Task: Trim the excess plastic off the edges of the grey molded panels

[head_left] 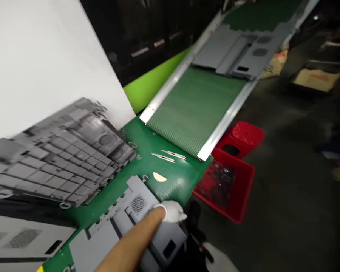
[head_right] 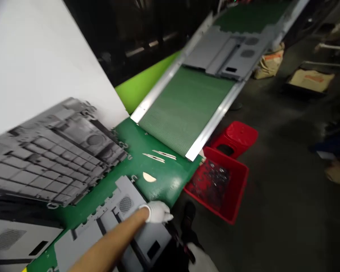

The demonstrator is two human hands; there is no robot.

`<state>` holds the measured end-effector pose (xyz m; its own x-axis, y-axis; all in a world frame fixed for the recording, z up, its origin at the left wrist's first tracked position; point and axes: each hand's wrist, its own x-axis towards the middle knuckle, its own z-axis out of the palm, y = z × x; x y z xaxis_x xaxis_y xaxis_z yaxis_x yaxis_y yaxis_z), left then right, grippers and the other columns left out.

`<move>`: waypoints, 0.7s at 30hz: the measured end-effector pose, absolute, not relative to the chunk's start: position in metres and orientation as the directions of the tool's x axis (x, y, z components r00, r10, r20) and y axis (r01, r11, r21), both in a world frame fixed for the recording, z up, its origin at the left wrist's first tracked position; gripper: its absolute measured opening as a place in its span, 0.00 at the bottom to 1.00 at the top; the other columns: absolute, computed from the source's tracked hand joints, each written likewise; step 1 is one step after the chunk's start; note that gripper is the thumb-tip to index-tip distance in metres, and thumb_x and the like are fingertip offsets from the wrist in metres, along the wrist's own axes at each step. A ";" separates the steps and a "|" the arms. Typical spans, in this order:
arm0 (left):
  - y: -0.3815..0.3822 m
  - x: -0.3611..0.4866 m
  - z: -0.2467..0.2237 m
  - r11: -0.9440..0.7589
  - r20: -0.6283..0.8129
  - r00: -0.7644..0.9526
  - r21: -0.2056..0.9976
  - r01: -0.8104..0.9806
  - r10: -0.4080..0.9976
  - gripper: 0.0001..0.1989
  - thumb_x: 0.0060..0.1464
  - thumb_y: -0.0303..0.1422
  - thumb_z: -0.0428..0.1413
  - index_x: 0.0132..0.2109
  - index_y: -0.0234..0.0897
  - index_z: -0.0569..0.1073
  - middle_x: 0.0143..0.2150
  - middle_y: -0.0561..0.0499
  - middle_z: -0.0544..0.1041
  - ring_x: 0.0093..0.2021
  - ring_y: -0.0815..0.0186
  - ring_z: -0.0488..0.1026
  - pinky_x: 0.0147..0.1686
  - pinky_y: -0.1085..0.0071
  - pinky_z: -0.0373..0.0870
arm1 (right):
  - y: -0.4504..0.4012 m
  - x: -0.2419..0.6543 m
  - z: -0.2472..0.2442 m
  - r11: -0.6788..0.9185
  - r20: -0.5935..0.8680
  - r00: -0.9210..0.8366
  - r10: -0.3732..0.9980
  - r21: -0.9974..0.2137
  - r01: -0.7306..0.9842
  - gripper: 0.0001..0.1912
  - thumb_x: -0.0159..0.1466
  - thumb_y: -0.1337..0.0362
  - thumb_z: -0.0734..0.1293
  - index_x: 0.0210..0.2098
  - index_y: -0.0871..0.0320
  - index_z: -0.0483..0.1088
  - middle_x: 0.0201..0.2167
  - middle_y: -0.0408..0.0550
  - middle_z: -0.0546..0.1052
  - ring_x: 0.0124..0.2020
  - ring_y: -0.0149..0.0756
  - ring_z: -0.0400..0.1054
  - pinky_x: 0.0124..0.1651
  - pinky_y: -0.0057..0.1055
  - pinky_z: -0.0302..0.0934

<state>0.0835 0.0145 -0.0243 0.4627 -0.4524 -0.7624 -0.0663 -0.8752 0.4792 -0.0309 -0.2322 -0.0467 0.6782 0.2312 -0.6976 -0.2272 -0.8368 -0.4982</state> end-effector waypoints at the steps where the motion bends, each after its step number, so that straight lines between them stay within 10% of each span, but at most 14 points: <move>1: 0.016 0.086 -0.028 -0.865 -0.759 0.453 0.499 -0.059 -0.468 0.25 0.58 0.51 0.47 0.38 0.37 0.81 0.37 0.41 0.81 0.36 0.57 0.76 0.35 0.64 0.68 | -0.233 -0.032 -0.044 -0.825 -0.709 0.647 0.280 -0.523 -0.216 0.08 0.64 0.63 0.62 0.39 0.47 0.74 0.36 0.48 0.77 0.41 0.42 0.72 0.45 0.36 0.64; 21: 0.016 0.108 -0.043 -0.713 -0.763 0.340 0.640 0.285 -0.549 0.24 0.53 0.53 0.55 0.30 0.33 0.75 0.27 0.53 0.72 0.28 0.69 0.64 0.32 0.72 0.61 | -0.222 0.016 -0.031 -0.829 -0.617 0.604 0.505 -0.541 0.141 0.14 0.60 0.61 0.62 0.45 0.52 0.70 0.42 0.48 0.75 0.39 0.40 0.69 0.38 0.34 0.54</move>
<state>0.1078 0.0164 -0.0426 0.3403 -0.5494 -0.7631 0.2849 -0.7132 0.6405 0.0155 -0.2217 -0.0306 0.6038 0.5053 -0.6165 0.1409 -0.8289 -0.5414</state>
